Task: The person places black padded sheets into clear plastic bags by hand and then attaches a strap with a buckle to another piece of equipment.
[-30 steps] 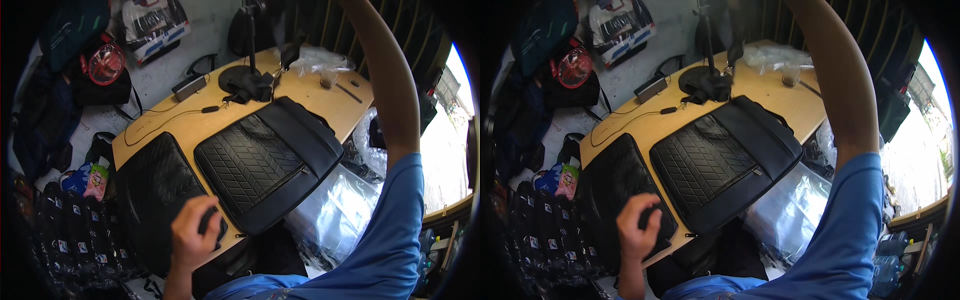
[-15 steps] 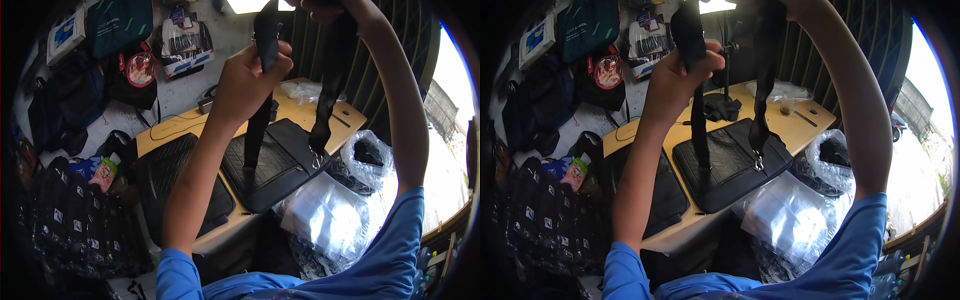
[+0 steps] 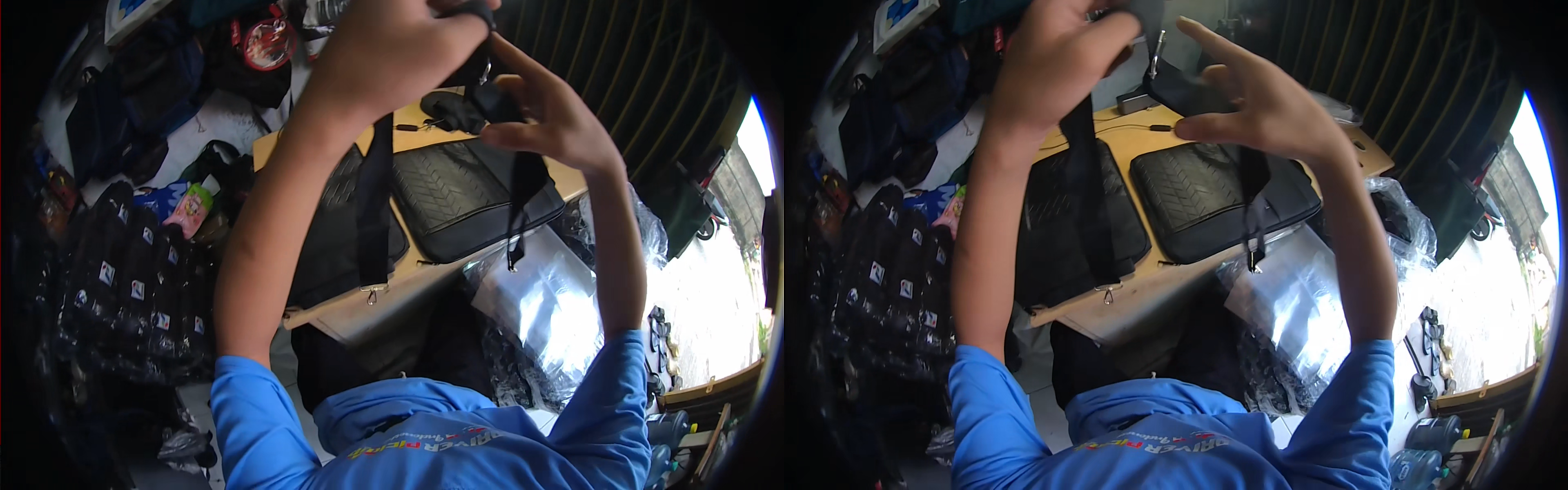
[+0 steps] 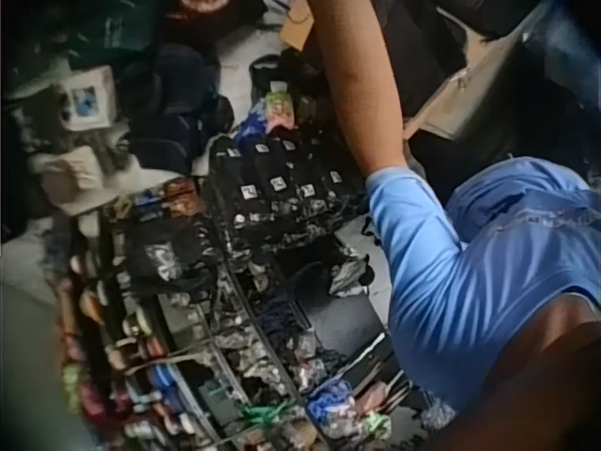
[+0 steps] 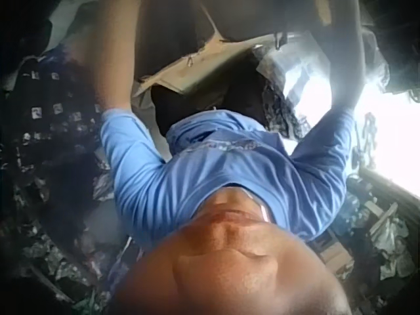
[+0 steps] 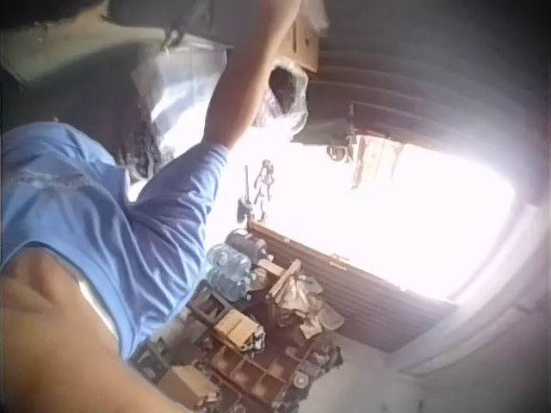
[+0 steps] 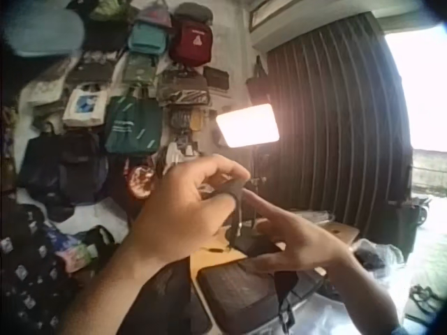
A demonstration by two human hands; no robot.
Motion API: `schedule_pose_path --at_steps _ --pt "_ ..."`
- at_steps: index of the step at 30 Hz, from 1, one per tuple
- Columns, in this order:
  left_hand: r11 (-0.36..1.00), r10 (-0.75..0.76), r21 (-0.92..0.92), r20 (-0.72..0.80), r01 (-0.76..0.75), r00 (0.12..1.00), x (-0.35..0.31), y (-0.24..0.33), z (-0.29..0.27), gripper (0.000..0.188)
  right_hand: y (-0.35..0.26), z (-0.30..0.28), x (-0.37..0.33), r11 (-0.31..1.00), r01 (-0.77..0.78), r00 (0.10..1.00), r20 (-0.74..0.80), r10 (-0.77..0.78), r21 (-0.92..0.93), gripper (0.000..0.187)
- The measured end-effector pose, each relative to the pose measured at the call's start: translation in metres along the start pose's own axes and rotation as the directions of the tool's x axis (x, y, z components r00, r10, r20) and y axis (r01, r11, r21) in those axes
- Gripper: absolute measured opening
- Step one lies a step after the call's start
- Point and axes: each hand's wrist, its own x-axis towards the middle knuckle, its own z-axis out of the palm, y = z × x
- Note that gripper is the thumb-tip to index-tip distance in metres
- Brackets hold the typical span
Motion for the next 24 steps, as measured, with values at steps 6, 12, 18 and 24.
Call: schedule_pose_path --at_steps 6,12,18,24 --pt "0.993 -0.11 0.068 0.16 0.1 0.981 -0.016 0.003 -0.022 0.03 -0.03 0.043 0.02 0.701 0.091 0.989 -0.145 0.018 0.707 0.054" --pt "0.997 -0.062 -0.041 0.064 0.064 0.996 -0.067 -0.026 -0.023 0.05 -0.079 0.014 0.033 0.493 0.124 0.983 -0.037 -0.182 0.861 0.07" --pt "0.955 -0.207 -0.226 -0.044 0.193 0.977 -0.108 -0.022 0.004 0.058 -0.108 0.01 0.043 0.726 0.12 0.985 0.008 -0.171 0.677 0.066" --pt "0.839 -0.339 -0.458 -0.015 0.295 0.941 -0.128 -0.023 0.026 0.038 -0.103 0.008 0.026 0.873 0.297 0.954 -0.164 -0.251 0.387 0.045"
